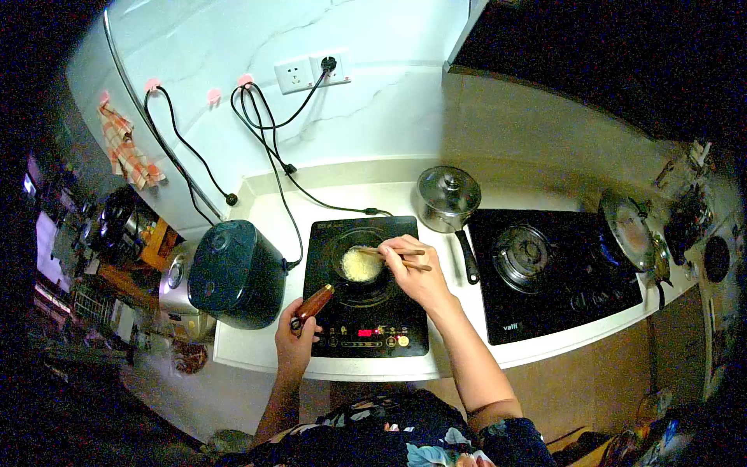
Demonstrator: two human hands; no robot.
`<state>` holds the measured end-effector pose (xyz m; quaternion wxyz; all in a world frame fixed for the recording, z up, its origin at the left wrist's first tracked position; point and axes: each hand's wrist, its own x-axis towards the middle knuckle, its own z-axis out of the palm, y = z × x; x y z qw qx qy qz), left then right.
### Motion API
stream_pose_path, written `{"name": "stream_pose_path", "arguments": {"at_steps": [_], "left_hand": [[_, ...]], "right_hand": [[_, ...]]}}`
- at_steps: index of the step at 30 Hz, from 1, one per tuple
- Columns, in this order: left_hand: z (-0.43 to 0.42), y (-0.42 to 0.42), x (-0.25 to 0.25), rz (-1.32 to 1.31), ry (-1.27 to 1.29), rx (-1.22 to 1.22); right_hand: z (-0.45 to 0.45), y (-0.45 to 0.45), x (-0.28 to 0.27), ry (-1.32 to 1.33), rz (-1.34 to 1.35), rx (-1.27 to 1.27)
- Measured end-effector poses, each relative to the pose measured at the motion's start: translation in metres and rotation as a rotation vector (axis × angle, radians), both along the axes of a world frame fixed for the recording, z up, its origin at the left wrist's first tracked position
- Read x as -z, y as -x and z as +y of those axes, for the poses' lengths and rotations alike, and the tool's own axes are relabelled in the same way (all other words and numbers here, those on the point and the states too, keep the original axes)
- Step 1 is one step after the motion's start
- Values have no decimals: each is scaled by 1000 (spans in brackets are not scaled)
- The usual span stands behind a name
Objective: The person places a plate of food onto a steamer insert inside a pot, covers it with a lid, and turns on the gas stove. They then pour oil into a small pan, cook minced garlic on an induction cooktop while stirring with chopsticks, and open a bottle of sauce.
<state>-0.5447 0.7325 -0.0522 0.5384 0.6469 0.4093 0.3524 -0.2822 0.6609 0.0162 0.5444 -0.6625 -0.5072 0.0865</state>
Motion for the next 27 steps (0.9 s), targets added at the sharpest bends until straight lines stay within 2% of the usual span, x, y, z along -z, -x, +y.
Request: {"name": "stream_pose_path", "arguments": {"at_steps": [2,5,8,9,13,16,20,24,27], "left_hand": [[0,0,-3,-11,16,1],[1,1,-1,-30,28,2],[1,0,0,-21,20,-4],[2,0,0,-14,13,-7],[2,-1,-1,-15,19,-7],[2,-1,0,-13,13,-13],[2,-2,1,-6,-5,-14],[1,0,1,-37,-4,-8],[2,0,1,-29,-7,-2]], "right_hand": [[-1,0,1,46,-65,4],[-10,1,-4,121,103,-91],[-12,-5,-8,61,78,-7],[-10,-8,-6,-15,-24,27],[-14,-9,-11,66,-109,55],[-14,-2,-11,102,60,-50],[-3,1,-6,44,119,-48],[0,-4,1,14,-40,-23],[-7,-1,-3,111,119,-115]]}}
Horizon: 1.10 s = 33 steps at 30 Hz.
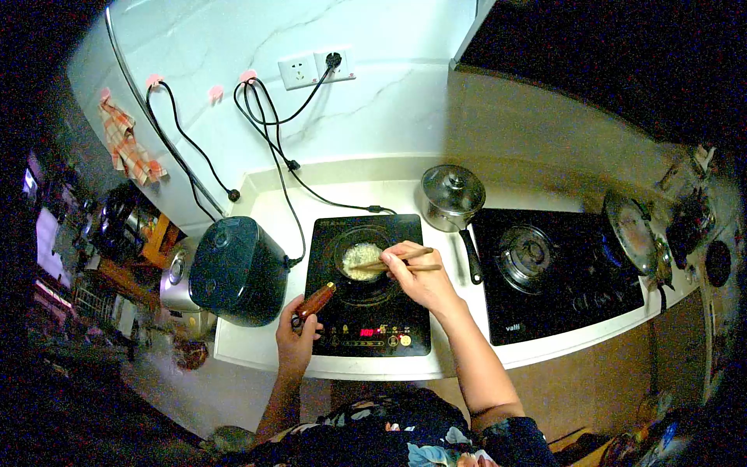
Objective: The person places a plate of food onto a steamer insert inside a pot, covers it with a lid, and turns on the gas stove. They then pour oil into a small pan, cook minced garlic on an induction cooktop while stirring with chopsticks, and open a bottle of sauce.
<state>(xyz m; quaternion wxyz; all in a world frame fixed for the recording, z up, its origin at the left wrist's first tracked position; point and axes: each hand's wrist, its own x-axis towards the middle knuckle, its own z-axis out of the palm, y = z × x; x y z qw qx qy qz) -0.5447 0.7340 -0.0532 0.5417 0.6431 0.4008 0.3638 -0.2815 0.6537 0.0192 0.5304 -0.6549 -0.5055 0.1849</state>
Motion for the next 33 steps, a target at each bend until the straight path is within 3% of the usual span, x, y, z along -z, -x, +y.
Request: {"name": "stream_pose_path", "arguments": {"at_steps": [3,4,8,15,20,24,27,33], "left_hand": [[0,-1,0,18,6,-16],[0,-1,0,21,4,-15],[1,-2,0,22,7,-10],[-1,-3,-3,23,51,-22],[-1,-3,-4,32,35,-20],[-2,-2,-6,38,24,-24],[-2,-2,-4,30,16,-17],[1,0,5,-3,12,-6]], "right_hand": [[-1,-3,1,-56,42,61],[3,-7,5,-121,-87,113],[1,-4,6,-111,-112,80],[-6,-2,-4,-11,203,25],[-2,-16,12,-60,42,108],[-6,-19,6,-86,126,113],[-2,-12,13,-44,362,27],[0,-23,21,-84,67,153]]}}
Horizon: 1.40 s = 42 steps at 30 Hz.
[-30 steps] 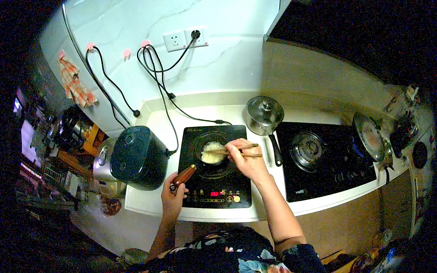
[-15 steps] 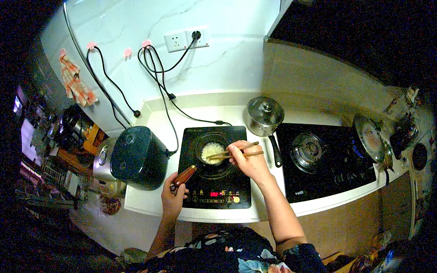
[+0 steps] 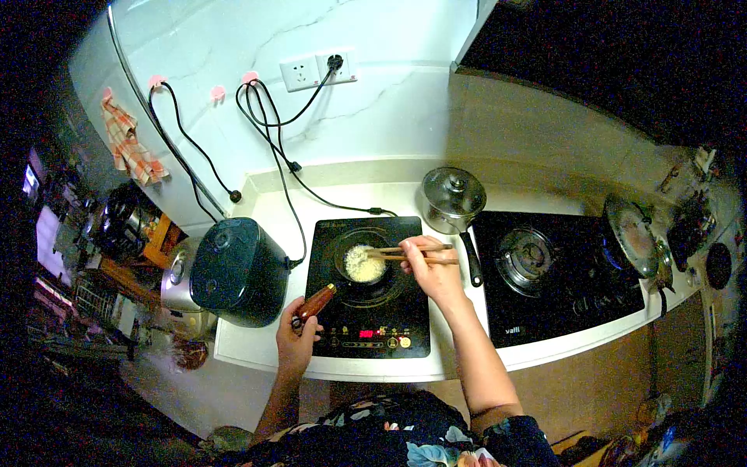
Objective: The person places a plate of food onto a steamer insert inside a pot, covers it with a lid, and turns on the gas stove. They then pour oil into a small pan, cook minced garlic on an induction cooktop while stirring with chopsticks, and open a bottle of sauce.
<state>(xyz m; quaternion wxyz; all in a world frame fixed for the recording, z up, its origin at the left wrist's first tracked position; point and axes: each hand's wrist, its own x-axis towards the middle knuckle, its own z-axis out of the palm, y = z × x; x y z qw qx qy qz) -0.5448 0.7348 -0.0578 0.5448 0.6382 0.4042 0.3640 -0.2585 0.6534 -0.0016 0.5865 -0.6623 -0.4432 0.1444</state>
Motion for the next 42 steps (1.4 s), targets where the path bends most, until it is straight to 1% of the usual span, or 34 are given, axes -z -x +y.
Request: {"name": "stream_pose_path", "arguments": {"at_steps": [2,5,8,9,12,17,20,21,24,25,26,28,31,32,34,35,38,39,42], "left_hand": [[-1,1,-1,8,16,-11],[-2,1,-4,15,22,-16],[-2,0,-6,25,15,-12],[-2,0,-6,30,13,-9],[-3,-1,-7,19,26,-10],[-2,-1,-7,6,22,-8],[-1,0,-5,8,16,-18],[-1,0,-4,10,9,-20],[-1,0,-3,4,2,-15],[-1,-1,-2,5,-1,-13],[-1,-1,-2,6,-6,-11],[0,-2,-2,8,-16,-8],[-2,0,-4,0,-14,-12],[-2,-1,-5,-12,-7,-11],[-2,0,-6,-23,1,-13],[-2,-1,-5,-21,-1,-14],[-1,-1,-1,-5,-5,-14],[-1,-2,0,3,-6,-14],[-1,-2,-3,7,-6,-6]], "right_hand": [[-3,-4,-5,-30,-62,12],[-8,3,-21,50,-73,34],[-7,12,-23,90,58,-37],[-5,17,-22,60,136,-61],[3,27,-7,-13,255,-120],[6,16,-3,-29,-74,19],[-4,9,-13,11,-103,86],[-8,13,-23,46,-24,70],[-5,19,-21,79,202,-50],[-1,22,-14,42,244,-101],[3,25,-12,18,190,-144],[9,25,-10,27,-69,-98],[6,13,-3,-38,-209,46],[2,8,-4,-12,-158,43],[-8,11,-24,114,-100,55],[-9,14,-30,134,-39,26],[-2,32,-29,40,155,-69],[3,30,-21,23,116,-94],[9,19,-12,5,-183,-17]]}}
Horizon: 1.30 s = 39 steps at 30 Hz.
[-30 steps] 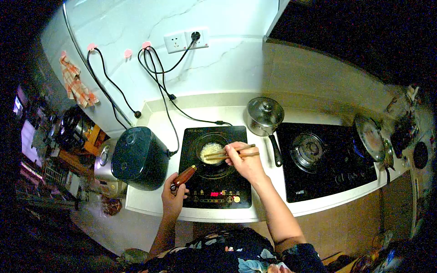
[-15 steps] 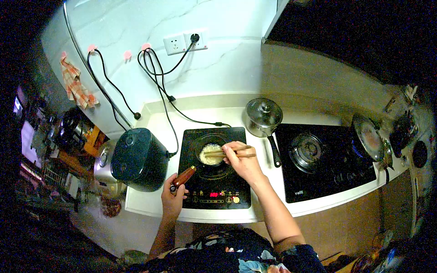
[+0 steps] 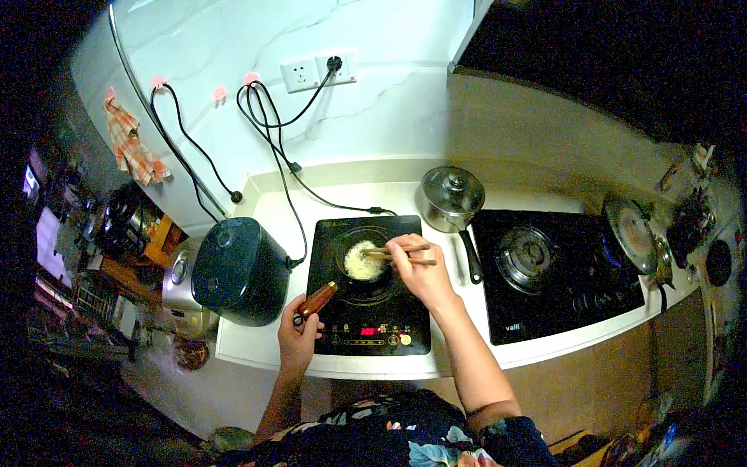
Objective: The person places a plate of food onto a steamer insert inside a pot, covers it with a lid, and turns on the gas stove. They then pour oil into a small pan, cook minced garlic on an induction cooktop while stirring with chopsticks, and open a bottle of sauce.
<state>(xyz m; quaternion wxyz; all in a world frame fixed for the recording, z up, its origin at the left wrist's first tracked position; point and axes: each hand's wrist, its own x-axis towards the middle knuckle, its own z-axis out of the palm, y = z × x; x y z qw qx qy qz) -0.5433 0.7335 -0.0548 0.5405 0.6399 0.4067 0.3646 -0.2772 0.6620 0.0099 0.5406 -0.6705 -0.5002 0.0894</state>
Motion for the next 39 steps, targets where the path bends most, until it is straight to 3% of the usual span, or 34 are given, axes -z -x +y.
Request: {"name": "stream_pose_path", "arguments": {"at_steps": [4,8,13,14,17,20,22,28,33,36,39], "left_hand": [[-1,0,-6,20,1,-5],[-2,-1,-6,27,-6,2],[-1,0,-6,16,-9,5],[0,1,-5,7,-10,6],[0,1,-1,14,-28,-3],[1,1,4,26,-40,-3],[2,0,4,24,-42,5],[3,1,3,38,-63,10],[4,2,4,50,-67,11],[4,2,4,32,-72,12],[4,3,4,7,-99,25]], "right_hand": [[-15,-8,-9,98,61,97],[-10,10,-8,10,428,-45],[-2,2,5,-93,124,71],[-8,-4,1,0,93,118],[-17,-5,-21,46,253,130],[-7,-7,-3,-127,111,80],[-5,-3,1,-39,-52,85],[-13,11,-9,-10,130,-1],[-5,6,-5,-31,-52,-44],[-14,17,-17,87,89,-104],[-13,14,-10,10,82,-65]]}}
